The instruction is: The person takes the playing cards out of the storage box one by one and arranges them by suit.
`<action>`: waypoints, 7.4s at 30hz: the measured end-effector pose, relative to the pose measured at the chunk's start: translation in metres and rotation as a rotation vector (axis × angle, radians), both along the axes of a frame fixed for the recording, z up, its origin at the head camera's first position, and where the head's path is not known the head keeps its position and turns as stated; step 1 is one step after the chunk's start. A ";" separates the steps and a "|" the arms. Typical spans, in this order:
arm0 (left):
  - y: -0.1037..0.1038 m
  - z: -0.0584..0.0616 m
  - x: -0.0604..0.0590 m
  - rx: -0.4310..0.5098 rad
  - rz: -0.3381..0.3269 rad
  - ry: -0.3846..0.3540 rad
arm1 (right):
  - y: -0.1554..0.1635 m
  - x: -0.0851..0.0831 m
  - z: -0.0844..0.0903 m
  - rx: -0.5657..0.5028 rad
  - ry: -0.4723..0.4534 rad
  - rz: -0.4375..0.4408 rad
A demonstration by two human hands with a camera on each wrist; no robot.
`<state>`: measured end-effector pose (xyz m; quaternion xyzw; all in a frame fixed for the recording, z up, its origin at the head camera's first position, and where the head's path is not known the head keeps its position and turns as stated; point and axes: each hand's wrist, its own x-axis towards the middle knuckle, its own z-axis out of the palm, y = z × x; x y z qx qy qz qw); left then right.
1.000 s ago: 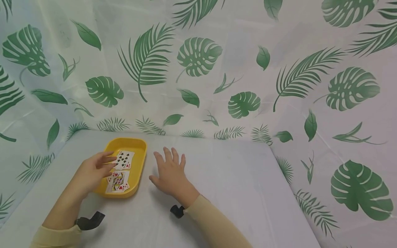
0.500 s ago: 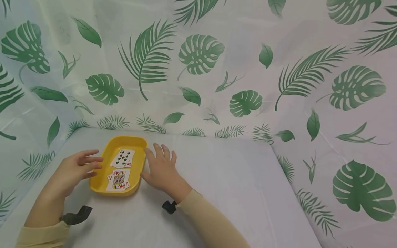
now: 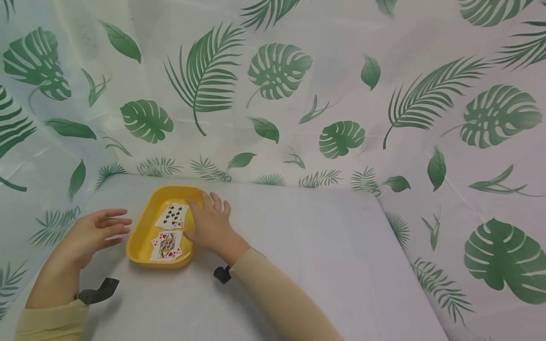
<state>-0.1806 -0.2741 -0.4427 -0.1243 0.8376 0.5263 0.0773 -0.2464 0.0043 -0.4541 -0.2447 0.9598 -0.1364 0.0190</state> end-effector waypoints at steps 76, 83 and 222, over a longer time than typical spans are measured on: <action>-0.004 -0.027 -0.020 0.001 -0.104 -0.151 | -0.087 -0.041 -0.027 0.208 -0.157 0.074; -0.003 -0.026 -0.020 0.000 -0.118 -0.149 | -0.086 -0.043 -0.029 0.210 -0.117 0.093; -0.002 -0.024 -0.019 0.006 -0.146 -0.162 | 0.062 -0.083 -0.059 -0.106 -0.240 -0.145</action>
